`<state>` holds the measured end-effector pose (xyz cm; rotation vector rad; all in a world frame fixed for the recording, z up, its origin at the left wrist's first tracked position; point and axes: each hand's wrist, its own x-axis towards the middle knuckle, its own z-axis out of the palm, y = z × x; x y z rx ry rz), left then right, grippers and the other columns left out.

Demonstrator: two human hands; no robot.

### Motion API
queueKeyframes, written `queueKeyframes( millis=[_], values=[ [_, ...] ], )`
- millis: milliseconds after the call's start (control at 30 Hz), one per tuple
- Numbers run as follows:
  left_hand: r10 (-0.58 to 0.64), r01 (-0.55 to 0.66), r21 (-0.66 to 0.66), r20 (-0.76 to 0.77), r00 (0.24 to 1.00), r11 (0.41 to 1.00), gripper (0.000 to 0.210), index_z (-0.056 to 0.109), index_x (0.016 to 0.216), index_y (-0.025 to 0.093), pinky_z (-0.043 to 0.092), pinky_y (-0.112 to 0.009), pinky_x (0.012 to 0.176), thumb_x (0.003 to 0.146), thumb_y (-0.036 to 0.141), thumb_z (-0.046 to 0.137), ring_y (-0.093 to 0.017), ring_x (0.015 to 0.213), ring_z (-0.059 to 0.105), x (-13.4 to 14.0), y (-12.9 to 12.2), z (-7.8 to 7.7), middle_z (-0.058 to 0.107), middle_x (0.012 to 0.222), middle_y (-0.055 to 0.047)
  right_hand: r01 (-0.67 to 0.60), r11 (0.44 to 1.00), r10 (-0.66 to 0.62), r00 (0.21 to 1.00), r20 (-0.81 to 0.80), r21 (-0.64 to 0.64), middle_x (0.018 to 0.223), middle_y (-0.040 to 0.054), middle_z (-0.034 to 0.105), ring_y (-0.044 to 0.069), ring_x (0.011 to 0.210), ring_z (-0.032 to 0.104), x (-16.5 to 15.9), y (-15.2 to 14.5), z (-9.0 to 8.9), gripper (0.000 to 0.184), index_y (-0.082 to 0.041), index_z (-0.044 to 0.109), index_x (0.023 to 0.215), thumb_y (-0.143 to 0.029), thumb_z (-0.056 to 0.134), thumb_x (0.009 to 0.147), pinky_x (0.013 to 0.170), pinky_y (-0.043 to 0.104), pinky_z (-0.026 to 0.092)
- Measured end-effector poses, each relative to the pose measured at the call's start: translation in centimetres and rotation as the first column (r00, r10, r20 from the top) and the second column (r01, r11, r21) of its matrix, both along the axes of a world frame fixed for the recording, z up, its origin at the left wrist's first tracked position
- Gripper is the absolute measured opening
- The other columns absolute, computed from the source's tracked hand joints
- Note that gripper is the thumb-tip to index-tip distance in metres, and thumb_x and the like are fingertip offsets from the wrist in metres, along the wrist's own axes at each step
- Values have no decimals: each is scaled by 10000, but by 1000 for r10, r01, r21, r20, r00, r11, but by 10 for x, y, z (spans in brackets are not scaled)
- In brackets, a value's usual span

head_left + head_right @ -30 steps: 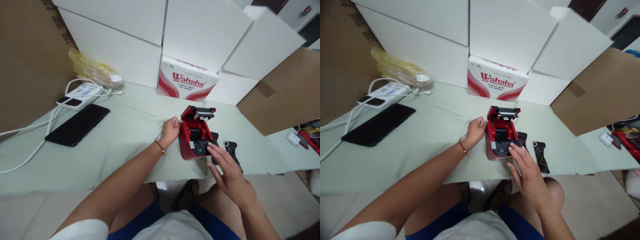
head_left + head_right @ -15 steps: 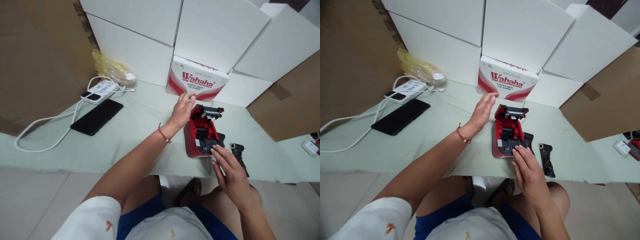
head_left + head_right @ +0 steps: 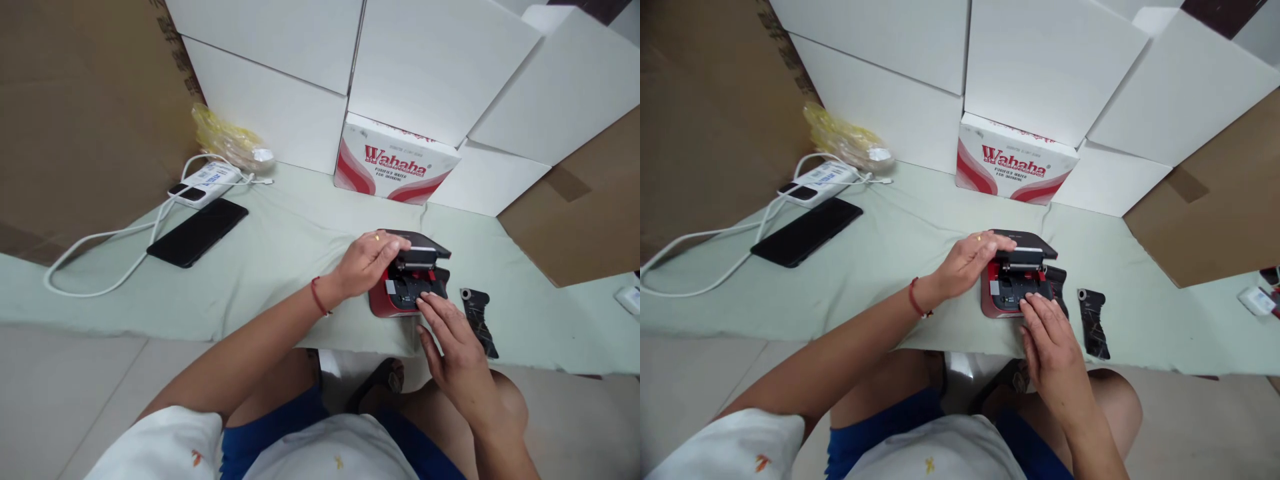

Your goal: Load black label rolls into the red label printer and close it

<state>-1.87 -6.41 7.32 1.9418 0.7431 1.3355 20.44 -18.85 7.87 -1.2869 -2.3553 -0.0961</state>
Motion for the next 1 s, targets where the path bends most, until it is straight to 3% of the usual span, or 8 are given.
queueKeyframes(
  millis=[167, 333, 400, 467, 567, 733, 867, 1000],
  values=[
    [10, 5, 128, -116, 993, 992, 333, 745, 1115, 212, 367, -466, 1217, 1027, 281, 431, -216, 1232, 703, 1, -12, -27, 792, 1206, -76, -12, 1000, 11, 999, -38, -16, 1490, 127, 575, 298, 1385, 548, 1, 1, 0, 659, -308, 384, 1599, -112, 540, 990, 1166, 590, 454],
    [-171, 172, -5, -74, 982, 985, 243, 737, 1111, 256, 308, -493, 1259, 944, 233, 563, -241, 1300, 653, -7, -9, -29, 776, 1241, -59, -22, 1000, 23, 998, -59, 13, 1379, 126, 624, 304, 1273, 599, 1, 8, 0, 583, -303, 461, 1538, -132, 551, 988, 1092, 580, 499],
    [-172, 175, -71, 50, 984, 982, 409, 649, 1326, 276, 258, -503, 1291, 920, 256, 614, -266, 1465, 503, -7, -8, -33, 655, 1449, -76, -34, 999, 36, 997, -64, 19, 1341, 121, 639, 301, 1228, 608, 0, 11, 2, 529, -288, 509, 1490, -139, 560, 985, 1054, 557, 520],
    [-130, 155, -131, 178, 975, 979, 718, 456, 1535, 293, 182, -514, 1322, 860, 295, 702, -304, 1594, 280, -2, -7, -41, 398, 1671, -80, -40, 999, 41, 996, -73, 21, 1319, 119, 644, 297, 1206, 606, -1, 13, 5, 481, -273, 544, 1444, -139, 567, 983, 1036, 539, 526],
    [-134, 210, -262, 279, 951, 942, 1047, 173, 1659, 328, 94, -526, 1341, 792, 307, 758, -343, 1632, 126, 7, -4, -55, 118, 1770, -54, -30, 999, 31, 996, -86, 18, 1311, 115, 644, 293, 1204, 600, -1, 14, 8, 456, -272, 561, 1415, -130, 568, 981, 1038, 528, 521],
    [-201, 318, -375, 320, 926, 871, 1192, -30, 1676, 314, 101, -549, 1340, 787, 332, 764, -359, 1636, 101, 10, 0, -68, 78, 1773, -76, -40, 999, 40, 996, -75, 2, 1362, 116, 624, 282, 1243, 592, -1, 12, 8, 532, -293, 522, 1468, -97, 565, 976, 1057, 513, 515],
    [-230, 345, -335, 338, 912, 877, 1178, -32, 1672, 351, 148, -542, 1335, 789, 280, 744, -348, 1634, 131, 11, 1, -71, 36, 1779, -54, -47, 999, 48, 996, -69, 21, 1359, 123, 632, 284, 1240, 602, 1, 11, 6, 524, -291, 535, 1462, -99, 570, 976, 1050, 516, 515],
    [-188, 310, -308, 368, 910, 899, 1136, 20, 1672, 353, 134, -511, 1346, 790, 258, 731, -324, 1642, 88, 13, 1, -71, 33, 1781, -24, -40, 998, 36, 996, -80, -52, 1289, 105, 691, 277, 1188, 650, 8, 21, 20, 352, -278, 631, 1336, -189, 572, 1000, 1017, 474, 532]
  ],
)
